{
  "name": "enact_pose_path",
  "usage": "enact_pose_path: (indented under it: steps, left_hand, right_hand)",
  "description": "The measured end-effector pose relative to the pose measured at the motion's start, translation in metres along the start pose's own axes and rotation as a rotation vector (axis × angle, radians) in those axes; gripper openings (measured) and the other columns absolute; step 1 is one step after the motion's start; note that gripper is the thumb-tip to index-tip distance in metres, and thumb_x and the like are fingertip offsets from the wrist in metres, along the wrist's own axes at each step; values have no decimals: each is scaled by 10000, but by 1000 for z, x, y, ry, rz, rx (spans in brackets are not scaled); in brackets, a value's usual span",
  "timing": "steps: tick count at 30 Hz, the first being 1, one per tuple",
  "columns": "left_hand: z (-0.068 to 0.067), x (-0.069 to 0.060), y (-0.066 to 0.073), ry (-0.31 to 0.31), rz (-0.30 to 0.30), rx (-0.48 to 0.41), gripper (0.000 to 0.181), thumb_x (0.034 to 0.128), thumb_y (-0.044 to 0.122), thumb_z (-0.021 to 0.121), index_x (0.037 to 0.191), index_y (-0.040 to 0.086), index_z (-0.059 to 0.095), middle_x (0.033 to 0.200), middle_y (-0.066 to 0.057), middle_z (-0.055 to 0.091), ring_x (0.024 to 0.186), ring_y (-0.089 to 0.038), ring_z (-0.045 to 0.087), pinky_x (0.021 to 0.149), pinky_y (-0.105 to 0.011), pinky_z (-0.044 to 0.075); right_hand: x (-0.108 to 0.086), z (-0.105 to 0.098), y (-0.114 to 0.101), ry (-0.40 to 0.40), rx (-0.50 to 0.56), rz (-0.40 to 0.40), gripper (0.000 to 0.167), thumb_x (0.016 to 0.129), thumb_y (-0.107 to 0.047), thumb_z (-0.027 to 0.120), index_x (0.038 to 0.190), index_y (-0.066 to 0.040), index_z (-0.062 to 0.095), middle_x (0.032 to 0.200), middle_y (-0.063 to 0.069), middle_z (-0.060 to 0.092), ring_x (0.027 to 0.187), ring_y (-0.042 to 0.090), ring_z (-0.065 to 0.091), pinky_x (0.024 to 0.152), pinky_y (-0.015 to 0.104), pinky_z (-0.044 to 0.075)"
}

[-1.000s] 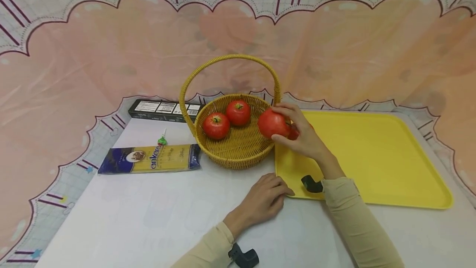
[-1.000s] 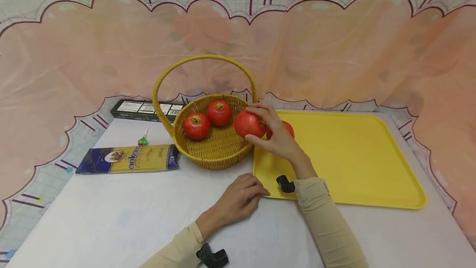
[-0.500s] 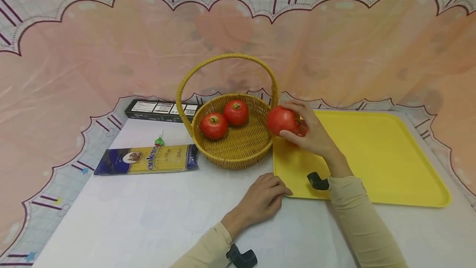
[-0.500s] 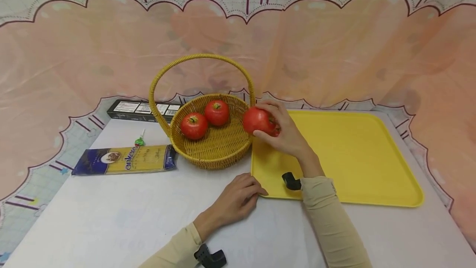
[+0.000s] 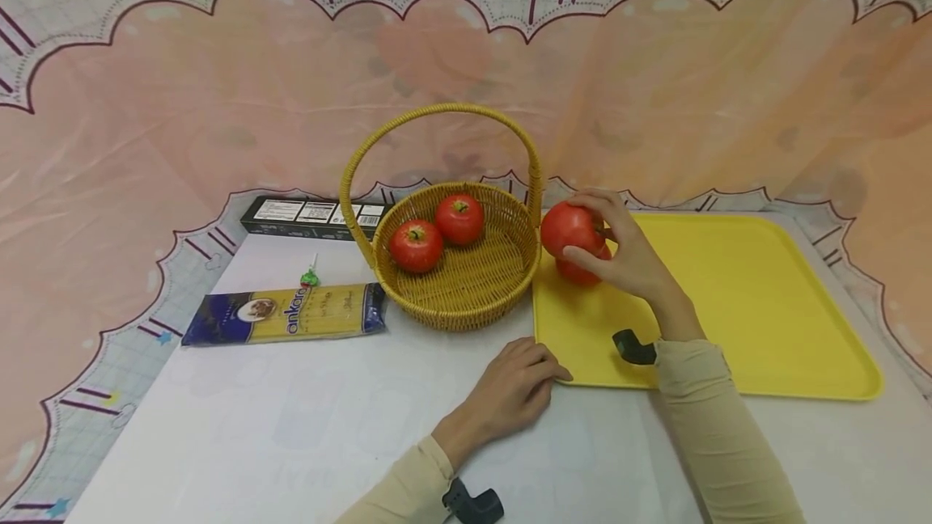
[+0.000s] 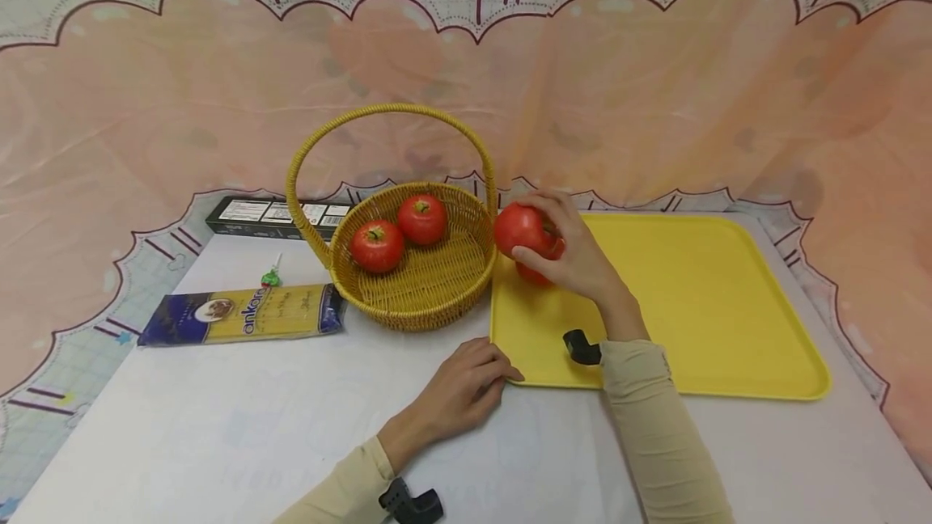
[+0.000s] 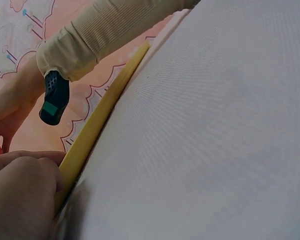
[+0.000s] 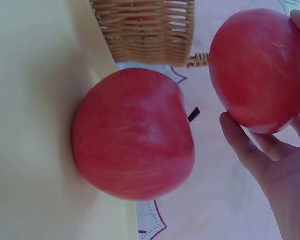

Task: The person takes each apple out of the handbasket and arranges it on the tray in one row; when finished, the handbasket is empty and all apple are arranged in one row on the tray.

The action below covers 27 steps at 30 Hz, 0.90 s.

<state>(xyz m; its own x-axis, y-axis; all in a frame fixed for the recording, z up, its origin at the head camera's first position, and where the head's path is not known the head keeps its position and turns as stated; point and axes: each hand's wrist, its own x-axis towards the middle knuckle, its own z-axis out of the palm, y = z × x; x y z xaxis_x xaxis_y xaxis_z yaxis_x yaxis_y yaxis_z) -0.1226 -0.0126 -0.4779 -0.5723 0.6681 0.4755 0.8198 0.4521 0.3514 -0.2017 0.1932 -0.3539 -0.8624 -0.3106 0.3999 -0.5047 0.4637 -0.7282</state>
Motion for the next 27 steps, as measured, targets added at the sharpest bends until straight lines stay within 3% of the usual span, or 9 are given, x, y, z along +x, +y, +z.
enact_pose_path:
  steps: [3,8,11,20,27]
  left_hand:
    - [0,0,0,1,2,1,232,881,89,552,996,228,697,931,113,599,965,-60,522,1062,-268,376]
    - [1,-1,-1,-3,0,0,236,881,87,550,1000,231,694,936,118,595,965,-56,518,1066,-266,371]
    - [1,-1,-1,-3,-2,0,238,882,87,547,1000,232,694,936,119,595,970,-57,519,1071,-271,369]
    - [1,-1,-1,-2,4,-8,233,883,83,549,996,227,693,936,117,596,974,-57,519,1075,-280,371]
    - [2,-1,-1,4,6,-12,227,885,82,548,992,220,694,929,109,599,977,-61,520,1071,-284,374]
  right_hand:
    - [-1,-1,1,-2,-14,6,551,805,-47,711,1303,-56,475,1407,134,362,1247,269,437,990,467,455]
    - [-2,-5,4,-7,-39,17,562,809,-62,712,1318,-75,475,1419,100,376,1239,245,446,950,173,415]
    - [-3,-9,6,-2,-43,35,566,813,-68,710,1327,-83,472,1407,81,398,1212,228,456,906,99,392]
    - [-7,-20,12,-16,-52,124,572,837,-111,694,1357,-134,457,1379,43,406,1183,216,453,910,139,392]
    - [-6,-24,40,-36,-58,165,611,830,-190,717,1371,-277,447,1404,-19,384,1209,220,428,960,418,423]
